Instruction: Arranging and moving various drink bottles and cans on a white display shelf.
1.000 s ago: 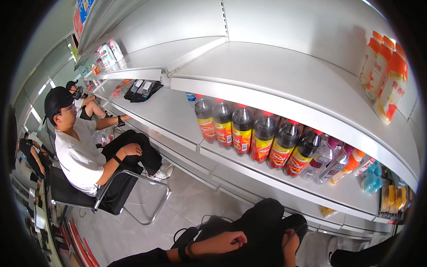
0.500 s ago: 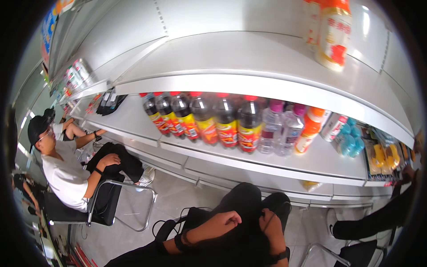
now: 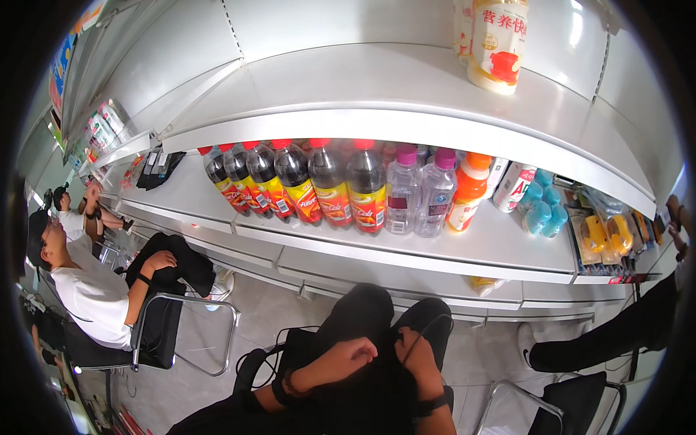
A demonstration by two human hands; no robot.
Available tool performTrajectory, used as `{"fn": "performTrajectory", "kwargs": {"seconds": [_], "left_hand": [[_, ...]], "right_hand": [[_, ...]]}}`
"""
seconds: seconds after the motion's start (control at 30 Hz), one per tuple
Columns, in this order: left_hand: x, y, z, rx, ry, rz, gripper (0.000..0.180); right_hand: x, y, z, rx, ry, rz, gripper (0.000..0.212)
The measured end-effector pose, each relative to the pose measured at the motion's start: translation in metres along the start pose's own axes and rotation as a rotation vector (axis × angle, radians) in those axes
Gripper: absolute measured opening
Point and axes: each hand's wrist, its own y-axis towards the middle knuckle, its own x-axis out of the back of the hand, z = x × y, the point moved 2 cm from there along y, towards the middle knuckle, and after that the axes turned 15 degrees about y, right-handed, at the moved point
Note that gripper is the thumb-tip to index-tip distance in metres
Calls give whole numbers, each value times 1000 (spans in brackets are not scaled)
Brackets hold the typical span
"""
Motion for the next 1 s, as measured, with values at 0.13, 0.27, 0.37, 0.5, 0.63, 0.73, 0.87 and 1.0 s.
{"fn": "performTrajectory", "kwargs": {"seconds": [0.13,0.27,0.37,0.5,0.63,0.73,0.87,1.0], "left_hand": [[3,7,-15,-1,19,-53,13],[2,15,-22,-33,-29,-50,15],[11,17,-31,-29,-14,-47,15],[24,8,-35,17,57,-76,16],[33,-3,-27,16,50,-130,14],[34,-13,-17,47,-47,-192,15],[48,-22,-16,32,-86,-263,16],[67,-22,-13,22,-79,-307,16]], "right_hand": [[-3,3,1,-29,-2,11,26],[0,2,-1,1,10,-5,25],[5,-1,4,32,28,-34,24],[5,-5,7,8,42,-15,23],[3,-2,5,51,4,-1,24],[3,0,8,47,4,10,24],[3,-2,12,20,-12,39,25],[0,-3,7,29,-19,12,25]]}}
